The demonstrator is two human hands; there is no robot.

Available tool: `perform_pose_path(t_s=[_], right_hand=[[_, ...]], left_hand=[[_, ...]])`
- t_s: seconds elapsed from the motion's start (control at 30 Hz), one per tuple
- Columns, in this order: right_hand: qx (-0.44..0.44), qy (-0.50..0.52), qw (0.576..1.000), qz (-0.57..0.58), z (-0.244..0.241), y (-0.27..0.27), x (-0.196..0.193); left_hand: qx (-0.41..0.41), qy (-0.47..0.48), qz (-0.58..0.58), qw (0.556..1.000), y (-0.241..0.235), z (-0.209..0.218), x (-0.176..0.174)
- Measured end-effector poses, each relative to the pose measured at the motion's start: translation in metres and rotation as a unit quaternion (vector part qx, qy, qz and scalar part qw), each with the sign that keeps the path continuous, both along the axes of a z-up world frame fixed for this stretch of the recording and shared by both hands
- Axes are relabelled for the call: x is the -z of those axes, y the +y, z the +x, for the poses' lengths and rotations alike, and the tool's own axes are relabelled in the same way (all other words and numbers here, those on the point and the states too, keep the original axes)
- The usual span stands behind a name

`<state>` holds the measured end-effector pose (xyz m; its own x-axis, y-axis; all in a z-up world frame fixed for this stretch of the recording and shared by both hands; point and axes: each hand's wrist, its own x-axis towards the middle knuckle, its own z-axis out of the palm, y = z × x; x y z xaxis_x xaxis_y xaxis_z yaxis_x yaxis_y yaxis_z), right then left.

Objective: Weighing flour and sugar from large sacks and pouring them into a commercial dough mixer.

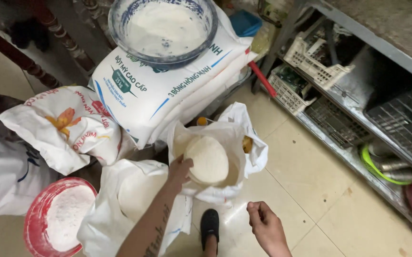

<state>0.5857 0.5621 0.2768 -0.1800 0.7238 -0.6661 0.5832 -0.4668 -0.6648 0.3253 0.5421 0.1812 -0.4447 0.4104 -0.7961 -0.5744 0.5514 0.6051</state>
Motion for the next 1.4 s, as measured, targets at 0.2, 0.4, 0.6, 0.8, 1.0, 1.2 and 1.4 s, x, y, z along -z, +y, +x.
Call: perform_pose_path(t_s=[0.2,0.4,0.6,0.8,1.0,1.2,1.4], right_hand=[[0.017,-0.012,0.999,0.033,0.046,-0.048,-0.031],[-0.016,-0.036,0.999,0.016,0.02,-0.094,-0.07],[-0.061,-0.028,0.998,0.017,-0.014,-0.145,-0.065],[-0.033,0.017,0.999,0.006,-0.072,-0.219,-0.045],[0.027,0.071,0.997,0.032,-0.131,-0.34,0.028],[0.017,0.047,0.998,-0.039,-0.186,-0.424,0.073],[-0.008,0.022,1.0,-0.017,-0.192,-0.451,0.119]], left_hand=[[-0.017,0.007,0.047,0.999,-0.032,0.014,-0.046],[-0.068,-0.017,0.119,0.99,-0.086,0.009,-0.105],[-0.09,-0.003,0.174,0.981,-0.181,-0.041,-0.138],[-0.127,0.046,0.159,0.978,-0.315,-0.124,-0.156],[-0.164,0.07,0.099,0.979,-0.44,-0.214,-0.137],[-0.178,0.127,0.028,0.975,-0.525,-0.287,-0.03],[-0.1,0.266,-0.103,0.953,-0.561,-0.322,0.11]])
